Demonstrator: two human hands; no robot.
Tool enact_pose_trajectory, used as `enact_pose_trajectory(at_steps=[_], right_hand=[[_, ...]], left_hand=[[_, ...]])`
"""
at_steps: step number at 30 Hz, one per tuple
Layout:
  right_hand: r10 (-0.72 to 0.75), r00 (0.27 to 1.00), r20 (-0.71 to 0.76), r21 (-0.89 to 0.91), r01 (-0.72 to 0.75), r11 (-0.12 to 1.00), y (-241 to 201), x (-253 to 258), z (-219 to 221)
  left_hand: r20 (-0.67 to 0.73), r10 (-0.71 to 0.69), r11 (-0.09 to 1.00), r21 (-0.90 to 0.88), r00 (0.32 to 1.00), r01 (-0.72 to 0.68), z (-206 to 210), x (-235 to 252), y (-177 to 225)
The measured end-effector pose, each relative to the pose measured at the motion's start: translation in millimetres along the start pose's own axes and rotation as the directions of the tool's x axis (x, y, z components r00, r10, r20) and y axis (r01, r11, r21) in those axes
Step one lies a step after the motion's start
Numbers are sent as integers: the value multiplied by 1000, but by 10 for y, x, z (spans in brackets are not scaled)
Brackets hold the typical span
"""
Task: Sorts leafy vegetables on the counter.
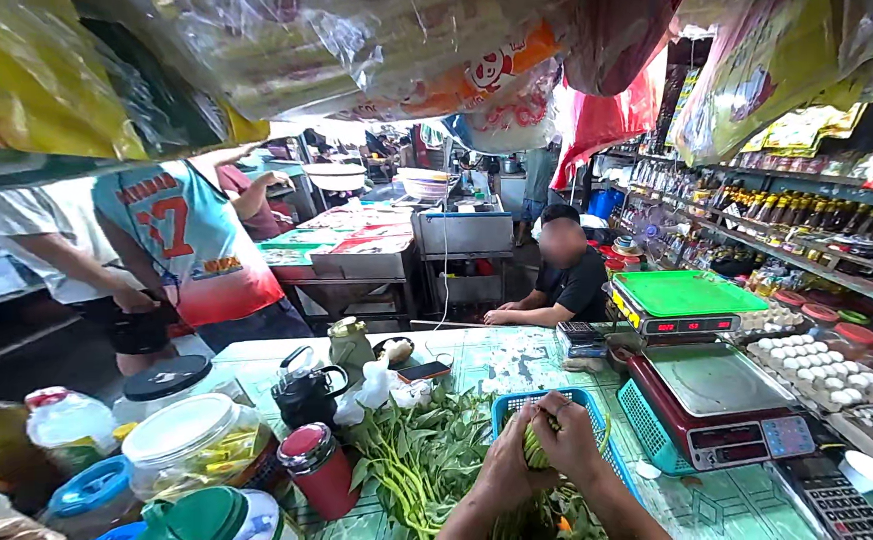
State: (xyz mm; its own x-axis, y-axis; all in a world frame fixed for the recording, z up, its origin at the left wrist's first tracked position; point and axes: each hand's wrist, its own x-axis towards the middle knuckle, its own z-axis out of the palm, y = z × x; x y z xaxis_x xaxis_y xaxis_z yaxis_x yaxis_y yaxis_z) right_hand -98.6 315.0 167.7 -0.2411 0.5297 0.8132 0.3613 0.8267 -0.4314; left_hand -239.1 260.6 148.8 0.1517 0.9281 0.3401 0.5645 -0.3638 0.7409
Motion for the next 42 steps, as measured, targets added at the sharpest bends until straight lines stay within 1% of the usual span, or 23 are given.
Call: enact_pose_trajectory(at_steps=[3, 5, 7, 11, 13, 15, 17, 18, 19, 20, 21, 23, 26, 27, 28, 29, 31, 33, 35, 37, 39, 40, 42], right_hand=[[124, 985, 116, -9, -124, 992, -133, 74, -33], [322, 899, 296, -50, -322, 946, -255, 180, -113], [443, 809, 386, -28, -470, 882, -303, 272, -163], [544, 771, 329, 356, -635, 685, -165, 222, -92], [581, 751, 314, 391, -660, 642, -131, 131, -44], [554, 761, 338, 285, -644, 710, -196, 20, -68], [414, 806, 423, 165, -518, 840, -361, -84, -175], [303, 818, 489, 185, -436, 881, -449, -121, -244], [167, 840, 517, 303, -362, 882, -495, -166, -294], [49, 858, 511, 485, -334, 808, -492, -210, -331], [4, 881, 472, 662, -357, 659, -462, -250, -358], [136, 929, 345, 889, -370, 268, -332, -286, -373], [331, 895, 300, 950, -249, -187, 129, -238, -322], [395, 861, 320, 937, -227, -265, 244, -233, -264], [445, 826, 347, 931, -245, -272, 323, -227, -207], [471, 799, 373, 926, -292, -238, 369, -204, -170], [478, 773, 418, 892, -450, -52, 376, -83, -187], [381, 791, 478, 746, -595, 299, 357, 94, -317], [331, 759, 561, 471, -621, 626, 286, 277, -463], [275, 756, 594, 155, -442, 883, 151, 384, -495], [159, 818, 552, -11, -183, 983, -83, 343, -412], [82, 847, 526, -8, -91, 996, -214, 285, -364], [-36, 857, 515, 118, -29, 993, -396, 150, -288]], left_hand=[[-13, -132, 991, -26, 991, 131, -36, 34, 26], [-55, -193, 980, -67, 980, 189, -5, 38, 30], [-92, -226, 971, -97, 970, 217, -4, 60, 7], [-184, -158, 969, -218, 970, 116, -117, 178, -41], [-230, -134, 958, -277, 964, 68, -212, 263, 4], [-215, -225, 927, -347, 950, 141, -326, 366, 63], [-172, -352, 901, -330, 920, 282, -437, 473, 27], [-160, -407, 893, -275, 899, 355, -482, 525, -24], [-158, -451, 880, -244, 878, 408, -515, 565, -79], [-156, -488, 862, -239, 859, 446, -547, 592, -126], [-161, -515, 844, -267, 842, 465, -581, 602, -141], [-189, -550, 801, -396, 813, 450, -636, 590, -131], [-182, -545, 751, -539, 819, 380, -687, 543, 49], [-171, -501, 761, -554, 848, 338, -665, 519, 131], [-149, -425, 796, -531, 893, 291, -626, 498, 194], [-119, -337, 858, -447, 934, 253, -577, 489, 230], [1, -271, 962, -30, 963, 271, -488, 482, 308], [154, -354, 886, 371, 922, 278, -375, 463, 465], [237, -386, 800, 568, 891, 195, -210, 417, 508], [255, -343, 774, 622, 904, 118, -79, 371, 489], [237, -273, 796, 599, 932, 81, -16, 323, 443], [186, -202, 837, 543, 961, 70, -6, 283, 371], [48, -88, 933, 355, 995, 65, -33, 256, 178]])
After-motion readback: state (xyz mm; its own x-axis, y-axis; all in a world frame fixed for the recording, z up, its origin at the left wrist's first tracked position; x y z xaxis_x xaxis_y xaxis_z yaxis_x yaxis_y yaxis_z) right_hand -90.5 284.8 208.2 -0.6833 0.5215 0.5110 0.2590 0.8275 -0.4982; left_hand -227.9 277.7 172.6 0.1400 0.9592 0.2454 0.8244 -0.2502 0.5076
